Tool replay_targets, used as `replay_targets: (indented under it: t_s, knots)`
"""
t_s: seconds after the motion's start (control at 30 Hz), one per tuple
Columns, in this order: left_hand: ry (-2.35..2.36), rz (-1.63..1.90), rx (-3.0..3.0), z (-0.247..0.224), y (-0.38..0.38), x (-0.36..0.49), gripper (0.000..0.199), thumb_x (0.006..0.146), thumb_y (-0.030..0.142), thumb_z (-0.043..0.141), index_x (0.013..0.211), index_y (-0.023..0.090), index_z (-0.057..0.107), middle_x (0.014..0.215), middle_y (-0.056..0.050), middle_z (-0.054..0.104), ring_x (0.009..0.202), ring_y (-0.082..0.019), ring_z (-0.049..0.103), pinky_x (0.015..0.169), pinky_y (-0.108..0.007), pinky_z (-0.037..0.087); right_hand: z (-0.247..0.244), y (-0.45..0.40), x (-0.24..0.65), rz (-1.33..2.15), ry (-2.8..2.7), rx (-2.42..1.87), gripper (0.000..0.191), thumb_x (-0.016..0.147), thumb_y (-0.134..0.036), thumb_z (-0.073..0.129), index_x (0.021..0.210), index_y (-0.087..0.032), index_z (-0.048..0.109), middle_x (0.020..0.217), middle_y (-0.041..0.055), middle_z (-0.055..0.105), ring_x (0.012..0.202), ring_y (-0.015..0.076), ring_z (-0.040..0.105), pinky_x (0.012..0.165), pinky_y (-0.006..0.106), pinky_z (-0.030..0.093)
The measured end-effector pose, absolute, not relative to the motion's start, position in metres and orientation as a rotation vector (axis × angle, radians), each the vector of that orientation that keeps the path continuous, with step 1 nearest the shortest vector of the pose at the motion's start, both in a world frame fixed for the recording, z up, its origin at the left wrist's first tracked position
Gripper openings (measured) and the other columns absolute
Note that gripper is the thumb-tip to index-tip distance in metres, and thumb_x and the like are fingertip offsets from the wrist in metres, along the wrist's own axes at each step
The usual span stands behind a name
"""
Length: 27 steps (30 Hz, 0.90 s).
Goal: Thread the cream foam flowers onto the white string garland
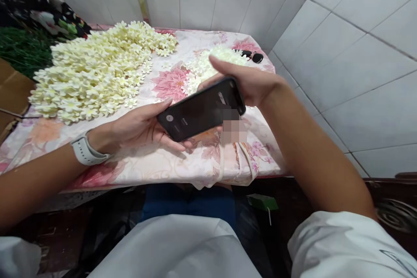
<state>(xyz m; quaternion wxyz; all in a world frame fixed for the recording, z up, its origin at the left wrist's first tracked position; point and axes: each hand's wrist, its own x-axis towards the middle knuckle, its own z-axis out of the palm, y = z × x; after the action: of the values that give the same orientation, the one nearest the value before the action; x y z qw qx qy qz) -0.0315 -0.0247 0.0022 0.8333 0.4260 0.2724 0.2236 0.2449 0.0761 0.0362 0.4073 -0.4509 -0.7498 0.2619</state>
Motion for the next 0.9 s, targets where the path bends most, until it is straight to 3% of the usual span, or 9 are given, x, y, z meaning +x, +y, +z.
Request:
replay_targets:
  t_s: [0.07, 0.13, 0.23, 0.3, 0.33, 0.47, 0.6, 0.83, 0.9]
  knots:
    - [0.565, 0.569, 0.778, 0.003, -0.025, -0.033, 0.045, 0.101, 0.056, 0.069, 0.117, 0.017, 0.083, 0.122, -0.018, 0.085, 0.107, -0.039, 0.086, 0.098, -0.055, 0.074, 0.038, 0.075, 0.243, 1.041, -1.976, -1.107, 0.088, 0.076, -0.105, 0.053, 0.053, -0.021, 0.058, 0.053, 0.006, 0.068, 0.051, 0.0189, 0.065, 0.047, 0.032, 0.047]
    - [0.515, 0.658, 0.679, 0.004, -0.025, -0.032, 0.038, 0.103, 0.042, 0.063, 0.12, 0.015, 0.083, 0.126, -0.017, 0.085, 0.112, -0.039, 0.085, 0.1, -0.059, 0.073, 0.034, 0.066, 0.238, 1.484, -1.879, -1.0, 0.088, 0.074, -0.107, 0.054, 0.069, -0.021, 0.067, 0.064, 0.0063, 0.074, 0.06, 0.0215, 0.071, 0.053, 0.035, 0.056]
    - [0.495, 0.732, 0.585, 0.004, -0.026, -0.027, 0.048, 0.11, 0.043, 0.046, 0.127, 0.014, 0.079, 0.129, -0.016, 0.083, 0.119, -0.036, 0.082, 0.101, -0.057, 0.071, 0.018, 0.04, 0.217, 1.568, -1.515, -0.908, 0.062, 0.073, -0.066, 0.096, 0.112, -0.026, 0.069, 0.09, 0.0006, 0.081, 0.074, 0.0174, 0.076, 0.062, 0.029, 0.063]
    - [0.522, 0.766, 0.543, 0.002, -0.028, -0.023, 0.054, 0.114, 0.05, 0.039, 0.137, 0.016, 0.074, 0.135, -0.016, 0.081, 0.115, -0.032, 0.082, 0.099, -0.052, 0.07, 0.008, 0.018, 0.199, 1.521, -1.477, -0.901, 0.092, 0.066, -0.038, 0.107, 0.14, -0.034, 0.052, 0.11, -0.0013, 0.08, 0.093, 0.0197, 0.08, 0.075, 0.031, 0.069]
    - [0.533, 0.774, 0.533, -0.001, -0.029, -0.02, 0.056, 0.115, 0.052, 0.038, 0.14, 0.016, 0.072, 0.135, -0.016, 0.08, 0.111, -0.03, 0.082, 0.097, -0.049, 0.07, 0.004, 0.008, 0.19, 1.521, -1.496, -0.91, 0.102, 0.064, -0.035, 0.108, 0.145, -0.037, 0.046, 0.115, -0.0009, 0.078, 0.1, 0.022, 0.081, 0.079, 0.033, 0.071]
    - [0.51, 0.825, 0.541, -0.011, -0.036, -0.013, 0.055, 0.115, 0.048, 0.037, 0.142, 0.014, 0.072, 0.122, -0.017, 0.083, 0.096, -0.025, 0.08, 0.087, -0.039, 0.066, 0.002, -0.018, 0.17, 1.581, -1.486, -0.979, 0.121, 0.066, -0.034, 0.108, 0.155, -0.039, 0.026, 0.123, 0.0032, 0.073, 0.108, 0.0269, 0.081, 0.08, 0.038, 0.074]
    - [0.392, 0.797, 0.544, -0.017, -0.036, -0.014, 0.06, 0.115, 0.047, 0.031, 0.142, 0.015, 0.074, 0.12, -0.017, 0.083, 0.098, -0.028, 0.08, 0.088, -0.041, 0.064, 0.009, -0.018, 0.177, 1.608, -1.493, -0.996, 0.122, 0.075, -0.029, 0.102, 0.163, -0.042, 0.019, 0.134, 0.0057, 0.071, 0.116, 0.0265, 0.079, 0.087, 0.039, 0.073]
    - [0.357, 0.714, 0.511, -0.017, -0.029, -0.021, 0.079, 0.114, 0.064, 0.016, 0.136, 0.021, 0.079, 0.129, -0.014, 0.081, 0.098, -0.026, 0.078, 0.086, -0.04, 0.063, 0.013, -0.008, 0.206, 1.949, -1.489, -0.834, 0.096, 0.088, -0.02, 0.089, 0.166, -0.046, 0.038, 0.1, -0.0037, 0.066, 0.078, 0.0132, 0.069, 0.062, 0.023, 0.063]
    - [0.349, 0.704, 0.525, -0.02, -0.029, -0.02, 0.08, 0.114, 0.064, 0.015, 0.138, 0.02, 0.078, 0.124, -0.014, 0.082, 0.091, -0.025, 0.078, 0.084, -0.04, 0.062, 0.011, -0.011, 0.203, 1.938, -1.496, -0.826, 0.096, 0.091, -0.019, 0.086, 0.167, -0.047, 0.035, 0.105, -0.0032, 0.067, 0.077, 0.0133, 0.07, 0.063, 0.025, 0.064]
